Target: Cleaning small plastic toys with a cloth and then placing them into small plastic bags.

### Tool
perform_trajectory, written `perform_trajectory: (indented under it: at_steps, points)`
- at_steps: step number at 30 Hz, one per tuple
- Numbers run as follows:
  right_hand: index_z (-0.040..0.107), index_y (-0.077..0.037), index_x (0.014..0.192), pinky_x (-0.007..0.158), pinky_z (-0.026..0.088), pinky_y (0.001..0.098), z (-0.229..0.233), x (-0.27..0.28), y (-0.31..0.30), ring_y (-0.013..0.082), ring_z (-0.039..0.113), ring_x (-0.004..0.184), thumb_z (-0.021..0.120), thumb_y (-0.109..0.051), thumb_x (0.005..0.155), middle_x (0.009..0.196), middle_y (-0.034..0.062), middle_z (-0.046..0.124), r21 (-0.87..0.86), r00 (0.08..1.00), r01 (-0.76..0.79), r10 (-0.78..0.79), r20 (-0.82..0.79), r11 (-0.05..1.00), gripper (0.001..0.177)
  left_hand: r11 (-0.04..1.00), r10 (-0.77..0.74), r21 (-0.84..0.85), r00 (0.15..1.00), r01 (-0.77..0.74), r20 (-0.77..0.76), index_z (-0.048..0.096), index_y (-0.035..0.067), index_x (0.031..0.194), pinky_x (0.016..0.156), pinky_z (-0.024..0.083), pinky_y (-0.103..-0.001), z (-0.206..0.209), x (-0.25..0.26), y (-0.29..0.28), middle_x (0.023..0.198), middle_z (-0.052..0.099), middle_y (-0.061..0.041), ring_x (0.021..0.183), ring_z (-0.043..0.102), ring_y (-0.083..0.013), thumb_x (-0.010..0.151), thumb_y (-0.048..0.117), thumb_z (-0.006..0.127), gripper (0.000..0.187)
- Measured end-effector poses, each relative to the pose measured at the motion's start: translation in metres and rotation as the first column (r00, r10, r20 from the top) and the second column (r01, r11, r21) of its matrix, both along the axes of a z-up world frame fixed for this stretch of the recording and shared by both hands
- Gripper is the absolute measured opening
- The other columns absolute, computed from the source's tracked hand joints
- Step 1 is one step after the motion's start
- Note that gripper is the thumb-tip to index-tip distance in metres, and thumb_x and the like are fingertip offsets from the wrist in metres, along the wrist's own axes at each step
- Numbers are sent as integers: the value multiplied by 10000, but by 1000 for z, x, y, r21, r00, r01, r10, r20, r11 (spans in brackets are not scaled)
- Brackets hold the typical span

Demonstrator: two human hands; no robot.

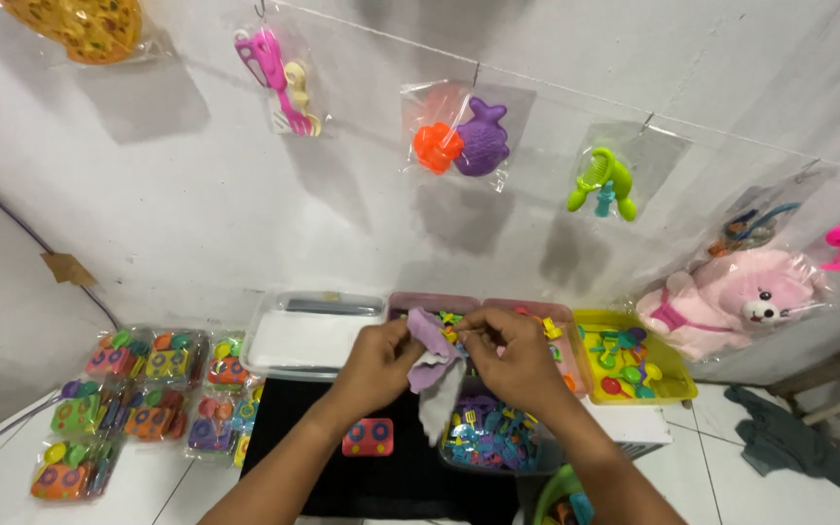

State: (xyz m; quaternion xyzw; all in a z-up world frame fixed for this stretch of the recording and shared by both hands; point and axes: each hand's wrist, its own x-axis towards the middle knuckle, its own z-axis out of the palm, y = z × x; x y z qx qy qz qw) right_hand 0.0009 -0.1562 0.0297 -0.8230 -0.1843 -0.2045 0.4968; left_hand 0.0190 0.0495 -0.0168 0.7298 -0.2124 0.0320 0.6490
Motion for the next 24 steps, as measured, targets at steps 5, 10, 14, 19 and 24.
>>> perform_trajectory:
  at_steps: [5, 10, 14, 19, 24]
  points:
    - [795, 10, 902, 453, 429, 230, -23, 1, -1, 84, 527, 495, 742, 34, 795, 555, 62, 655, 173, 985, 6, 24, -169, 985, 122, 999, 4, -51, 998, -1, 64, 789, 20, 1006, 732, 591, -361, -1, -3, -6, 828, 799, -112, 807, 712, -165, 847, -43, 651, 219]
    - [785, 12, 908, 413, 450, 234, -36, 6, -6, 89, 526, 462, 687, 35, 831, 566, 71, 627, 304, 955, 77, 18, -297, 950, 126, 996, 89, -19, 964, -87, 252, 772, -6, 979, 716, 587, -407, 4, -5, -9, 797, 777, -169, 786, 756, -292, 838, -23, 716, 153]
    - [698, 86, 961, 424, 463, 278, -34, -2, 7, 145, 517, 495, 633, 82, 893, 651, 131, 606, 591, 910, 99, 168, -380, 801, 94, 981, 195, -59, 937, -186, 289, 754, 28, 943, 549, 446, -309, 0, -4, -20, 716, 693, -75, 625, 577, -171, 887, -31, 638, 142]
    - [641, 55, 986, 516, 505, 277, -50, -13, 28, 153, 564, 582, 624, 53, 933, 728, 119, 624, 712, 927, 103, 193, -323, 695, 55, 922, 164, -343, 983, -182, -80, 717, -41, 1035, 572, 467, -205, 4, -9, -32, 840, 698, -81, 679, 568, -72, 893, -115, 580, 211]
    - [618, 60, 1000, 573, 551, 302, -58, -20, 40, 175, 597, 612, 618, 89, 928, 809, 136, 642, 707, 946, 68, 180, -270, 704, 77, 724, -127, -645, 872, -244, -473, 640, -37, 1240, 528, 517, -293, 31, -23, -34, 1015, 671, -163, 737, 595, -178, 944, -87, 528, 320]
